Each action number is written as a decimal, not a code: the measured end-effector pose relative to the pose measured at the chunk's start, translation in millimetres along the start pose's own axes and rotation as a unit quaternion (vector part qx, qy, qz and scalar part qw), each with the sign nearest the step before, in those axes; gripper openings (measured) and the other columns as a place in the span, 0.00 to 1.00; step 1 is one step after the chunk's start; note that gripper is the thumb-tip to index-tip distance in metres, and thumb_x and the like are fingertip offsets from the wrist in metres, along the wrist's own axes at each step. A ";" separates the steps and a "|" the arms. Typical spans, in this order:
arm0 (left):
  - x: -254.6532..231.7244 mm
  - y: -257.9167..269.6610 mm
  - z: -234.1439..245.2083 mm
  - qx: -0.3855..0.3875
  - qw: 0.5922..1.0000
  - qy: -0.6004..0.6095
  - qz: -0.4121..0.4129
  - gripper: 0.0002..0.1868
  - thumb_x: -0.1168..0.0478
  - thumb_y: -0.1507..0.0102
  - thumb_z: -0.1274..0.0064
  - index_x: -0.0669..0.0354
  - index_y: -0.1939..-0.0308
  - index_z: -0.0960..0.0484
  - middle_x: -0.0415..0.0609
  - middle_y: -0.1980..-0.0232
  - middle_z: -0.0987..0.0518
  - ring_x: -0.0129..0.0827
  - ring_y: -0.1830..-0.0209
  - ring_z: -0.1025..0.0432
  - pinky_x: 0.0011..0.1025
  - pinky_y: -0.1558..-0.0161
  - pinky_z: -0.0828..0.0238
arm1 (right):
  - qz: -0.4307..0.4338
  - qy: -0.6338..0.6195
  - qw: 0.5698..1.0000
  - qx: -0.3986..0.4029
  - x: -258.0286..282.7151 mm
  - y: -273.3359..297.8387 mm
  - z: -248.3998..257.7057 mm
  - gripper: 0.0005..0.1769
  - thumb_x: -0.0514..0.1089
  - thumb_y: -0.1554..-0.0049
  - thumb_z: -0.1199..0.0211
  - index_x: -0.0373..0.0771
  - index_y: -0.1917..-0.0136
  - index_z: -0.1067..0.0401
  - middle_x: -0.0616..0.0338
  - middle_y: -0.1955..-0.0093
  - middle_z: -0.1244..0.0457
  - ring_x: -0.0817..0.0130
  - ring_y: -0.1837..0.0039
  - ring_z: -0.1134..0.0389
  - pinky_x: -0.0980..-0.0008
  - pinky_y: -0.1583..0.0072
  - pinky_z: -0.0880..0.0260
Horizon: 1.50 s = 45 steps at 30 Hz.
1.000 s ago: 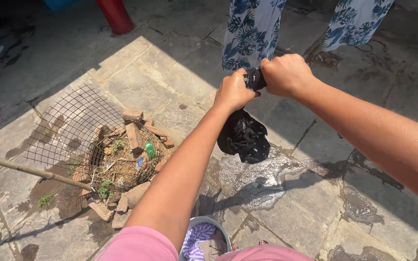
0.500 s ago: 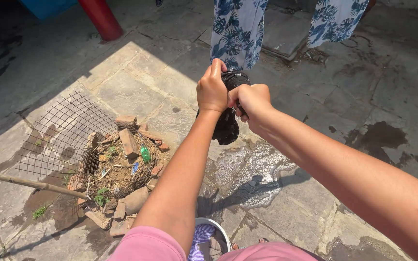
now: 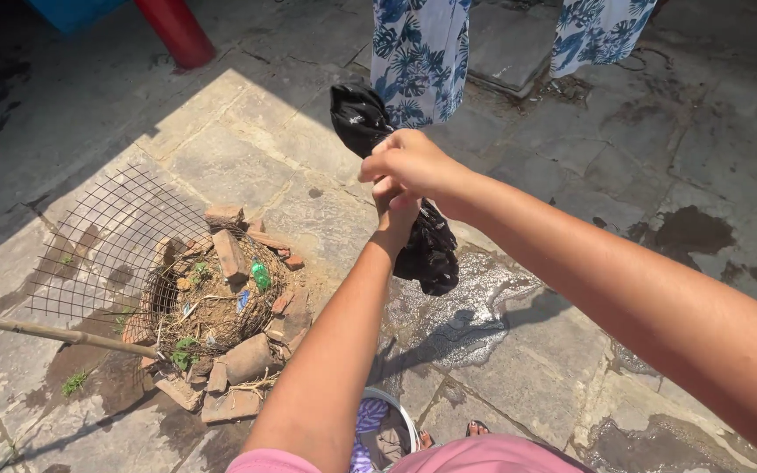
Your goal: The recorder operates a semi-automatic washing machine and then wrings out a pair of trousers by hand before hanging them up to dry.
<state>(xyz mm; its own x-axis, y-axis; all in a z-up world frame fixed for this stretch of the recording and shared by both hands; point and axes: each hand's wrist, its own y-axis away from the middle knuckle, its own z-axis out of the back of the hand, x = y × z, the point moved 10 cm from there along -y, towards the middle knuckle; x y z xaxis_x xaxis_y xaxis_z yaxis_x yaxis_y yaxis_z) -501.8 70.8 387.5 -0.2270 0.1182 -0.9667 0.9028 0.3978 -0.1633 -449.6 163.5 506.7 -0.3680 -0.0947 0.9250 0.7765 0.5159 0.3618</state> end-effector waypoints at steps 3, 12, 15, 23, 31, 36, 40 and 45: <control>3.7 -1.6 -28.7 0.120 0.969 0.146 0.157 0.14 0.49 0.31 0.59 0.49 0.50 0.25 0.40 0.56 0.22 0.25 0.58 0.24 0.27 0.61 0.25 | 0.329 0.550 0.767 0.009 42.5 25.8 -7.4 0.26 0.44 0.53 0.30 0.40 0.40 0.28 0.54 0.40 0.35 0.57 0.36 0.34 0.52 0.36 0.33; -11.7 -5.4 -64.0 0.371 0.863 -0.274 0.206 0.10 0.60 0.43 0.35 0.60 0.67 0.20 0.44 0.75 0.22 0.30 0.78 0.28 0.31 0.77 0.31 | 0.666 0.664 0.337 -0.042 37.3 77.4 7.2 0.34 0.43 0.44 0.37 0.42 0.25 0.39 0.57 0.36 0.35 0.63 0.33 0.33 0.41 0.25 0.47; -51.0 5.5 -78.9 0.408 0.838 -0.330 0.149 0.13 0.66 0.49 0.32 0.67 0.66 0.20 0.47 0.72 0.20 0.30 0.76 0.25 0.32 0.75 0.29 | 0.650 0.677 0.340 -0.062 38.1 66.2 18.8 0.33 0.43 0.42 0.39 0.38 0.24 0.35 0.56 0.47 0.32 0.62 0.46 0.31 0.58 0.39 0.35; -43.0 20.5 -68.2 0.399 0.870 -0.179 0.227 0.20 0.65 0.52 0.30 0.63 0.58 0.19 0.46 0.63 0.16 0.30 0.62 0.20 0.30 0.57 0.22 | 0.438 0.816 0.355 -0.128 28.4 -7.3 67.7 0.07 0.45 0.46 0.37 0.40 0.58 0.26 0.56 0.64 0.33 0.59 0.59 0.29 0.63 0.55 0.33; -93.6 22.2 -92.8 0.190 0.783 -0.575 -0.142 0.17 0.64 0.50 0.40 0.54 0.57 0.22 0.60 0.63 0.17 0.56 0.57 0.23 0.49 0.57 0.27 | 0.180 0.671 0.702 -0.157 1.0 2.0 116.0 0.12 0.45 0.58 0.35 0.34 0.64 0.23 0.41 0.64 0.30 0.43 0.58 0.27 0.52 0.53 0.29; -98.9 29.1 -102.5 0.183 0.774 -0.555 -0.245 0.16 0.66 0.48 0.44 0.56 0.57 0.28 0.57 0.62 0.17 0.58 0.57 0.22 0.53 0.58 0.28 | 0.039 0.477 0.850 -0.221 -19.9 24.7 130.2 0.16 0.46 0.60 0.29 0.30 0.64 0.22 0.44 0.64 0.29 0.51 0.61 0.27 0.55 0.54 0.28; -121.4 36.3 -85.8 0.116 0.838 -0.446 -0.294 0.19 0.62 0.50 0.39 0.58 0.59 0.29 0.58 0.63 0.18 0.60 0.60 0.24 0.51 0.61 0.28 | 0.051 0.184 0.955 -0.228 -39.8 19.4 122.1 0.14 0.40 0.60 0.30 0.26 0.67 0.27 0.50 0.67 0.32 0.61 0.64 0.28 0.60 0.59 0.30; -84.5 24.1 -23.3 0.001 0.888 -0.382 -0.258 0.15 0.59 0.42 0.39 0.55 0.57 0.28 0.54 0.61 0.17 0.52 0.60 0.21 0.43 0.60 0.25 | 0.043 -0.046 0.984 -0.168 -36.3 20.2 81.5 0.09 0.37 0.57 0.34 0.26 0.67 0.27 0.51 0.66 0.33 0.63 0.65 0.31 0.62 0.60 0.31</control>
<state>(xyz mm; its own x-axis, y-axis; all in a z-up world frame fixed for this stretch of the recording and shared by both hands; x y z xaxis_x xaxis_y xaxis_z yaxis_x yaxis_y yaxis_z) -469.3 91.7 469.8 -0.2975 -0.7303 -0.6150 0.7519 0.2177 -0.6223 -462.3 246.8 471.0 -0.3271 0.0227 0.9447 0.9260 0.2072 0.3157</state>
